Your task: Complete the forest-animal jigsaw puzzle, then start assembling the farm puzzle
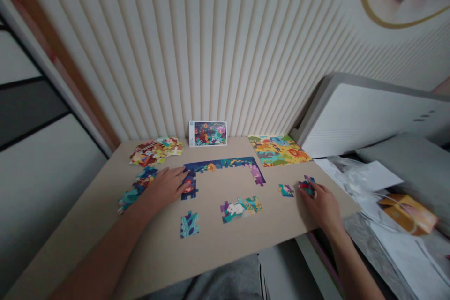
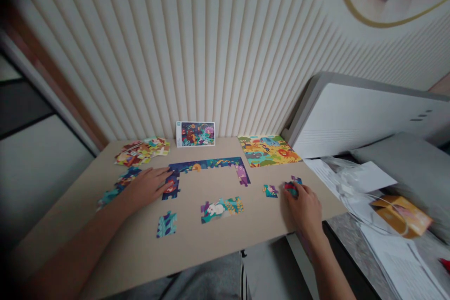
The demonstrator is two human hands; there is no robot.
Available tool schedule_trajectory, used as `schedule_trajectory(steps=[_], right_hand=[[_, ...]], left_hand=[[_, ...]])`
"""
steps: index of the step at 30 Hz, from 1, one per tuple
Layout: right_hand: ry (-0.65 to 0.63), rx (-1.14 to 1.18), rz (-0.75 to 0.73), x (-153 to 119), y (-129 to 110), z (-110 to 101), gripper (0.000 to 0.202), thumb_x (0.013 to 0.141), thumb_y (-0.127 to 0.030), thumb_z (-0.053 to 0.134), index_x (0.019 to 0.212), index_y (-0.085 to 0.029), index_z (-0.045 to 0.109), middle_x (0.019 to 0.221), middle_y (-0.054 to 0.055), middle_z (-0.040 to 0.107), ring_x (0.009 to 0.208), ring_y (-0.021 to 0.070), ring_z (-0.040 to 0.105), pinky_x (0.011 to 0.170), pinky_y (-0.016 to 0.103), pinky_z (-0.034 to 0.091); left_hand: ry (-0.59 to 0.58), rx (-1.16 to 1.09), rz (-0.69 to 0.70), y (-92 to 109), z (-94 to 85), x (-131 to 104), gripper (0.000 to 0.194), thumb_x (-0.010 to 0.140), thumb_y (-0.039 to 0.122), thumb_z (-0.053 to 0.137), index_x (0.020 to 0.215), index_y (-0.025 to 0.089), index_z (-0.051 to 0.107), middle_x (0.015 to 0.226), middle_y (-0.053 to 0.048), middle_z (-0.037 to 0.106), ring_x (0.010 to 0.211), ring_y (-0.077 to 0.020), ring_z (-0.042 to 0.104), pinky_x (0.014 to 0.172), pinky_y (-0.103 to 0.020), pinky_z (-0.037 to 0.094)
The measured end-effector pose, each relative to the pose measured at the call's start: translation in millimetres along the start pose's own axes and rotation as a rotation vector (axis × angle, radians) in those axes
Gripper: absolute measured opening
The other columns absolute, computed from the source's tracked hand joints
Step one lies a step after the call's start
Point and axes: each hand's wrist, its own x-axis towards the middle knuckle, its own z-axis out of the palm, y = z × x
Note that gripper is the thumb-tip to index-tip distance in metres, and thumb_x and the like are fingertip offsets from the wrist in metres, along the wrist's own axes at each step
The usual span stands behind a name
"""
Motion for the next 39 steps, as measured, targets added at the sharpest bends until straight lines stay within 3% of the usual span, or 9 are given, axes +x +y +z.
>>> schedule_trajectory(steps=[3, 7, 9, 13, 16, 21, 26, 33, 39], right_hand=[[-0.020, 0.273, -0.235, -10.8, -63.2, -7.0, 0.047, 0.091, -0.050, 0.058, 0.126, -0.019, 0.066, 0.124, 0.016, 0.065, 0.113, 0.0314, 0.061, 0.098, 0.047, 0.048], [-0.296, 0.555, -0.661, -41.5, -183.5, -16.7, 0.043, 0.092, -0.034, 0.064, 0.134, -0.025, 0.061, 0.133, 0.013, 0.061, 0.122, 0.0269, 0.057, 0.104, 0.045, 0.047], [-0.375, 0.620, -0.782, -52.1, -237.5, -16.3, 0.043, 0.089, -0.029, 0.070, 0.131, -0.025, 0.063, 0.132, 0.011, 0.062, 0.121, 0.0245, 0.058, 0.103, 0.042, 0.047], [-0.461, 0.622, -0.942, -53.9, -303.4, -3.1, 0.046, 0.085, -0.030, 0.076, 0.129, -0.024, 0.064, 0.130, 0.010, 0.064, 0.121, 0.0238, 0.057, 0.105, 0.042, 0.044], [-0.498, 0.615, -1.010, -52.3, -317.4, 7.5, 0.042, 0.086, -0.035, 0.076, 0.125, -0.024, 0.067, 0.130, 0.010, 0.064, 0.122, 0.0248, 0.057, 0.105, 0.042, 0.044], [-0.461, 0.603, -1.007, -60.6, -309.8, 12.4, 0.031, 0.093, -0.031, 0.066, 0.123, -0.024, 0.068, 0.130, 0.011, 0.062, 0.122, 0.0250, 0.055, 0.104, 0.044, 0.044], [-0.431, 0.566, -1.012, -67.0, -306.3, 9.7, 0.026, 0.096, -0.026, 0.060, 0.121, -0.023, 0.068, 0.125, 0.011, 0.063, 0.118, 0.0252, 0.055, 0.101, 0.045, 0.045], [-0.392, 0.499, -1.006, -66.8, -306.5, 4.5, 0.026, 0.097, -0.027, 0.058, 0.121, -0.023, 0.068, 0.120, 0.011, 0.064, 0.113, 0.0253, 0.057, 0.097, 0.044, 0.047], [-0.407, 0.473, -1.021, -67.3, -307.0, 3.1, 0.025, 0.098, -0.026, 0.058, 0.121, -0.022, 0.067, 0.117, 0.011, 0.065, 0.112, 0.0255, 0.057, 0.099, 0.045, 0.045]], left_hand=[[0.002, 0.002, -0.006, 7.2, -8.5, -0.8, 0.043, 0.100, 0.041, 0.042, 0.130, 0.019, 0.065, 0.140, -0.014, 0.060, 0.129, -0.0285, 0.055, 0.112, -0.049, 0.035], [0.020, -0.008, 0.001, 11.9, -16.9, -2.4, 0.042, 0.101, 0.040, 0.044, 0.130, 0.018, 0.064, 0.139, -0.015, 0.061, 0.128, -0.0272, 0.056, 0.110, -0.046, 0.038], [0.028, -0.013, 0.007, 12.8, -20.0, -3.5, 0.040, 0.101, 0.039, 0.045, 0.130, 0.019, 0.064, 0.138, -0.014, 0.061, 0.128, -0.0258, 0.056, 0.109, -0.044, 0.039], [0.041, -0.008, -0.011, 15.6, -28.2, -5.5, 0.035, 0.102, 0.032, 0.041, 0.126, 0.022, 0.065, 0.130, -0.011, 0.067, 0.122, -0.0244, 0.059, 0.110, -0.046, 0.035], [0.050, -0.024, -0.017, 17.7, -35.7, -6.8, 0.034, 0.103, 0.031, 0.040, 0.124, 0.022, 0.066, 0.126, -0.011, 0.068, 0.121, -0.0245, 0.060, 0.111, -0.046, 0.034], [0.037, -0.066, 0.016, 16.2, -45.9, -11.5, 0.034, 0.100, 0.031, 0.046, 0.127, 0.022, 0.063, 0.134, -0.011, 0.063, 0.127, -0.0244, 0.055, 0.115, -0.048, 0.029], [-0.033, -0.147, 0.115, 11.5, -52.1, -17.2, 0.039, 0.096, 0.041, 0.053, 0.132, 0.026, 0.060, 0.146, -0.008, 0.055, 0.137, -0.0251, 0.046, 0.119, -0.050, 0.024], [-0.110, -0.189, 0.148, 8.0, -44.9, -19.5, 0.053, 0.091, 0.052, 0.059, 0.138, 0.028, 0.055, 0.152, -0.010, 0.049, 0.141, -0.0250, 0.043, 0.121, -0.052, 0.021], [-0.116, -0.195, 0.143, 7.2, -42.7, -18.7, 0.050, 0.090, 0.053, 0.061, 0.134, 0.029, 0.059, 0.150, -0.009, 0.051, 0.140, -0.0255, 0.045, 0.120, -0.050, 0.024]])
